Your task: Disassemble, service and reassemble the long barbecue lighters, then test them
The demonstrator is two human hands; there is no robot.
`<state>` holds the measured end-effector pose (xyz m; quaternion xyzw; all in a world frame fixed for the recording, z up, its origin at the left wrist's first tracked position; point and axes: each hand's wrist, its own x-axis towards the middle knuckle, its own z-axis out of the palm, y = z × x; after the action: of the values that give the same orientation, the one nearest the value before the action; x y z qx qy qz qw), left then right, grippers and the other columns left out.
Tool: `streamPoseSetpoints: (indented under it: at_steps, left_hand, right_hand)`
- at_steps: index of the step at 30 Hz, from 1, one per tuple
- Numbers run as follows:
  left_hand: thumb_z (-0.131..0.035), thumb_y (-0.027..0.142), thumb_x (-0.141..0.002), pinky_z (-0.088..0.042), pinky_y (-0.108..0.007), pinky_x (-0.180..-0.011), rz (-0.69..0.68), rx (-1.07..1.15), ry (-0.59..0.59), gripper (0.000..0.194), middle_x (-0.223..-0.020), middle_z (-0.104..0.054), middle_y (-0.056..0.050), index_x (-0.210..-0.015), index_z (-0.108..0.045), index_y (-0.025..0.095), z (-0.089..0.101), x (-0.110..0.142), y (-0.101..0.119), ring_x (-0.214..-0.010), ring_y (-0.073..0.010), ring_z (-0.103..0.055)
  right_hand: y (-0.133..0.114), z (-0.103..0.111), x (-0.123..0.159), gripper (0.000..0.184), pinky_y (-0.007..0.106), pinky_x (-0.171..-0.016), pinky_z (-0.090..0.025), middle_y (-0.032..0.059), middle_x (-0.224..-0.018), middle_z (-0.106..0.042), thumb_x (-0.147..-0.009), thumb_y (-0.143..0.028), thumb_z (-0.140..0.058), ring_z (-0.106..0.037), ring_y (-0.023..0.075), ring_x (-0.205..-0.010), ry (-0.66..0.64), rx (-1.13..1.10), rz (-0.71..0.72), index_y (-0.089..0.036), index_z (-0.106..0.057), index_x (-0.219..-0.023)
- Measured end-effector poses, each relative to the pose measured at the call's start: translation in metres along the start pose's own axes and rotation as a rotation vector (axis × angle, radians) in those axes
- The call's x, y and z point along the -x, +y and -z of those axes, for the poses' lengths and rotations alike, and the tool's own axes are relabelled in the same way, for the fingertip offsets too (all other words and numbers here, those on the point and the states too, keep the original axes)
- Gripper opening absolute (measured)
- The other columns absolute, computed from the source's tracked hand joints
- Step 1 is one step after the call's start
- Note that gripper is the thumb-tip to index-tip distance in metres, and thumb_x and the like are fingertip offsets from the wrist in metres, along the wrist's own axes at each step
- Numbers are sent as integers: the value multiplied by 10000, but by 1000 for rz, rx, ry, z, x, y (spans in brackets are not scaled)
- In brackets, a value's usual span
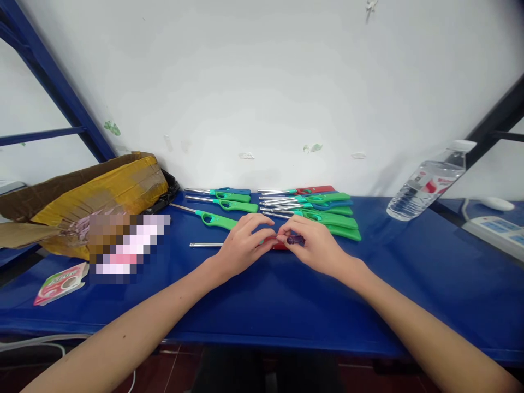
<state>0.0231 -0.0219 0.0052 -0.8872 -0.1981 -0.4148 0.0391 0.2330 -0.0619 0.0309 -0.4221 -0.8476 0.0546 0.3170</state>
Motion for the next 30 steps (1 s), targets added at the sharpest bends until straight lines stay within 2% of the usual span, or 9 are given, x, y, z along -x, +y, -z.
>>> streamPoseSetpoints:
  at_steps: [8,12,15,18,20,25,30]
  left_hand:
    - [-577,123,-901,-504,-375,-895,-72,-22,58,78,-1035,-648,-89,-927,-617,185,-2,0,-1,-1006,-202,-588]
    - [-561,125,-900,-498,-383,-900,-5,-65,19,78,-1041,-642,-96,-870,-613,174,-2,0,-4,-1012,-214,-582]
    - [-550,144,-904,-490,-396,-908,58,-118,-6,87,-1052,-633,-99,-869,-624,174,-1,0,-7,-1033,-226,-572]
    - [-544,157,-899,-481,-398,-923,128,-177,12,103,-1043,-627,-98,-845,-631,170,2,-1,-13,-1035,-228,-566]
    - [-537,162,-893,-474,-402,-933,196,-233,3,130,-1038,-624,-97,-808,-636,171,5,-1,-20,-1048,-235,-559]
    - [-549,212,-870,-454,-467,-951,421,-380,-129,170,-1047,-639,-104,-765,-677,177,16,4,-54,-1109,-300,-535]
    - [-570,271,-852,-443,-460,-969,574,-426,-141,174,-1021,-668,-88,-813,-717,187,32,11,-90,-1038,-287,-572]
  right_hand:
    - [4,-3,1,130,260,-682,-433,31,-859,-651,-842,-110,-580,-600,160,-775,6,-11,16,-199,-658,-895]
    - [8,9,-2,144,265,-628,-406,23,-772,-631,-908,-196,-543,-571,151,-685,35,14,0,-200,-673,-846]
    - [12,19,-4,252,276,-610,-399,29,-734,-636,-962,-296,-482,-560,155,-648,159,26,-49,-188,-654,-812]
    - [17,23,-4,268,293,-697,-428,58,-824,-664,-970,-321,-457,-598,185,-768,319,82,-29,-184,-639,-830]
    - [19,23,-4,279,295,-719,-428,58,-843,-669,-963,-344,-470,-609,194,-805,351,132,-42,-189,-638,-803]
    - [21,20,-5,423,282,-615,-375,26,-711,-617,-970,-423,-430,-557,158,-632,249,218,-194,-195,-617,-666]
    - [22,22,-5,470,280,-619,-350,46,-770,-661,-969,-479,-375,-585,183,-688,252,219,-305,-200,-648,-707]
